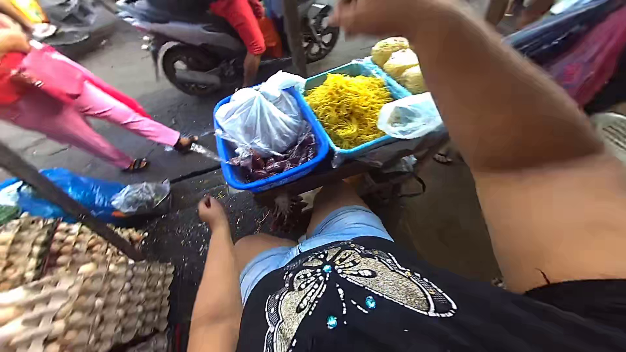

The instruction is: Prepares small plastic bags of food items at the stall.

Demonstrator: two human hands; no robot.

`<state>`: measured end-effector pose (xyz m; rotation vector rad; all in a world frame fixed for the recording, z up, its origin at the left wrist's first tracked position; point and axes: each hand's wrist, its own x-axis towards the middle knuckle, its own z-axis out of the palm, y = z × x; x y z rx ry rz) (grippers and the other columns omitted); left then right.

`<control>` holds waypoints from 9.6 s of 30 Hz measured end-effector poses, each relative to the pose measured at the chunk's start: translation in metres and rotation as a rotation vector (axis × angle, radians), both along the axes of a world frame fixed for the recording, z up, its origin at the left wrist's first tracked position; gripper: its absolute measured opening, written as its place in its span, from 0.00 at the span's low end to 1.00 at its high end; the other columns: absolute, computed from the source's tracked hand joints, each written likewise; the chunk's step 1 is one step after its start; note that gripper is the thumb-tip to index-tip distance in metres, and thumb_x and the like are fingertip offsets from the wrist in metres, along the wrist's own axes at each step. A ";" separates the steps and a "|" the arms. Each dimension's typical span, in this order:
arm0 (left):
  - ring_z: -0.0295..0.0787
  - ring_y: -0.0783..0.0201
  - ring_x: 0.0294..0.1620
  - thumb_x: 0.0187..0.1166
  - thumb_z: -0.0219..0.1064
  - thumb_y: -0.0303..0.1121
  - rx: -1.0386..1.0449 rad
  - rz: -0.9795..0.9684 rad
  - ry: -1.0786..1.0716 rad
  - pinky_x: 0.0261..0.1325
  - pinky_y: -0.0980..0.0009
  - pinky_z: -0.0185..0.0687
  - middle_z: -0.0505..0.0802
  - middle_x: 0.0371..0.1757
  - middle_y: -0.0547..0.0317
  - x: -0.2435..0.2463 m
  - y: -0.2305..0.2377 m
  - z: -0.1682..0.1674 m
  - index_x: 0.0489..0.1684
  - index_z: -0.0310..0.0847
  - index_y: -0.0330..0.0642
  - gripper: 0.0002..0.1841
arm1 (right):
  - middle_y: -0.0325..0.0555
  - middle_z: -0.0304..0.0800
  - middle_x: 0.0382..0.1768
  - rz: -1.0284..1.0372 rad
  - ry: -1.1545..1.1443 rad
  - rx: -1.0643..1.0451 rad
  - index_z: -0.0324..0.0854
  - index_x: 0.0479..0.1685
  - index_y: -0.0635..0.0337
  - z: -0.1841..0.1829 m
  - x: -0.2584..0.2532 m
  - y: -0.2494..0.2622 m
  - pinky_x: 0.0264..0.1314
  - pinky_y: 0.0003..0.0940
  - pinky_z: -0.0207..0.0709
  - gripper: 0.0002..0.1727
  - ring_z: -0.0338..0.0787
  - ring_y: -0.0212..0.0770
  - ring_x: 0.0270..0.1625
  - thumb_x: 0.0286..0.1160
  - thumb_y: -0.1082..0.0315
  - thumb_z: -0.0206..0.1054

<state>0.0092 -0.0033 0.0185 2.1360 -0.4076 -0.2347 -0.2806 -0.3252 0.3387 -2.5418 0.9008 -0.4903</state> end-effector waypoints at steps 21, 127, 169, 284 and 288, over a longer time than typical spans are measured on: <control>0.82 0.83 0.43 0.82 0.71 0.32 -0.519 -0.347 -0.712 0.51 0.80 0.82 0.86 0.42 0.72 -0.021 0.008 0.168 0.47 0.78 0.38 0.09 | 0.61 0.84 0.67 0.522 -0.594 0.268 0.87 0.63 0.65 -0.277 0.069 0.143 0.75 0.49 0.79 0.18 0.84 0.53 0.71 0.78 0.65 0.71; 0.89 0.72 0.41 0.83 0.67 0.30 -0.169 -0.777 -0.259 0.47 0.71 0.89 0.92 0.46 0.56 -0.096 0.015 0.114 0.53 0.83 0.33 0.09 | 0.64 0.70 0.81 0.532 -0.212 0.847 0.56 0.93 0.54 -0.360 0.031 0.214 0.72 0.54 0.78 0.52 0.82 0.56 0.72 0.66 0.59 0.83; 0.90 0.50 0.49 0.88 0.63 0.37 0.381 -0.530 0.191 0.62 0.49 0.82 0.92 0.49 0.40 -0.104 -0.049 -0.055 0.57 0.84 0.30 0.17 | 0.61 0.88 0.65 0.080 -0.028 1.174 0.83 0.67 0.67 -0.419 0.035 0.176 0.79 0.56 0.69 0.23 0.85 0.54 0.70 0.93 0.57 0.56; 0.92 0.69 0.43 0.77 0.71 0.25 -0.660 -0.390 -0.342 0.55 0.64 0.90 0.92 0.43 0.62 -0.038 -0.047 0.137 0.68 0.66 0.30 0.24 | 0.60 0.89 0.62 0.060 -0.035 1.010 0.85 0.66 0.62 -0.419 0.027 0.173 0.76 0.59 0.75 0.18 0.88 0.55 0.67 0.89 0.61 0.61; 0.93 0.70 0.47 0.84 0.66 0.29 -0.540 -0.471 -0.135 0.60 0.65 0.90 0.92 0.49 0.68 -0.072 0.007 0.129 0.84 0.57 0.42 0.30 | 0.58 0.92 0.49 0.198 0.059 1.021 0.86 0.57 0.65 -0.414 0.033 0.185 0.66 0.56 0.80 0.17 0.91 0.51 0.53 0.89 0.60 0.61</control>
